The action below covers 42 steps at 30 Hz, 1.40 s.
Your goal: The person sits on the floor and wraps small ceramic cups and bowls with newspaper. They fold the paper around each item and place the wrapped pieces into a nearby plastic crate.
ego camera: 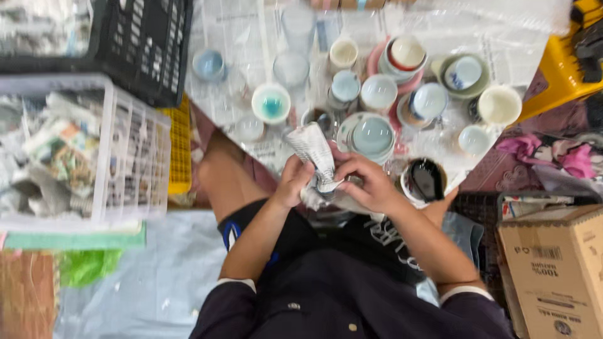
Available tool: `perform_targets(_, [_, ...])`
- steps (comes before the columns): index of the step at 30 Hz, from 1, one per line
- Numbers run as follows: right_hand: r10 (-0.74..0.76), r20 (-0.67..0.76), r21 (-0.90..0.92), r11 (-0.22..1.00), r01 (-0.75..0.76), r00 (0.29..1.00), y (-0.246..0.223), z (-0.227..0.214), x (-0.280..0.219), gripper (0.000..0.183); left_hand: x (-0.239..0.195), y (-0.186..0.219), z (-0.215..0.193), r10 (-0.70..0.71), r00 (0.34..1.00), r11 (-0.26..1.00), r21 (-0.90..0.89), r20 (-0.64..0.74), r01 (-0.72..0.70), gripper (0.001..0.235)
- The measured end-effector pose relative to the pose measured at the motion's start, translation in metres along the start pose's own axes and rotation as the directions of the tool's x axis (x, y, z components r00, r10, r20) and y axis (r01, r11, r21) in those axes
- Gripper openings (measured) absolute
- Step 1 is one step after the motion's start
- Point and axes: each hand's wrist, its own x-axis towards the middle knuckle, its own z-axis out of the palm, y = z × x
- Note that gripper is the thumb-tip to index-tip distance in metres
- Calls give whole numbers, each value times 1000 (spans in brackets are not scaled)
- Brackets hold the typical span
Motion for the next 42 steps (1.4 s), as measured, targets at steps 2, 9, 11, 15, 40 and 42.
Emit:
perform_targets(2, [22,11,-57,998,-22,1000,-8,17,-23,28,-28,-11,-2,-1,1000,997,74,3,1,52])
perform_targets(9, [331,-134,331,903,-273,934,1,75,-100,62,-85,-20,39,115,980,569,820,-161,68,61])
perform_targets(11, [393,-178,383,872,-305,902,13,102,-126,58,-100,-20,55,132,982,407,911,-137,72,58])
perform_targets(15, [469,-316,484,827,-285,825,44,134,-149,30,-107,0,62,65,998,435,899,19,-46,48])
perform_targets(40, [297,-122,-30,953,-303,947,30,110,-153,59,-89,40,74,-51,940,106,938,336,-330,36])
perform_targets(42, [283,-69,-13,959,-285,957,27,116,-150,56,-86,33,70,-59,947,131,943,315,-305,27])
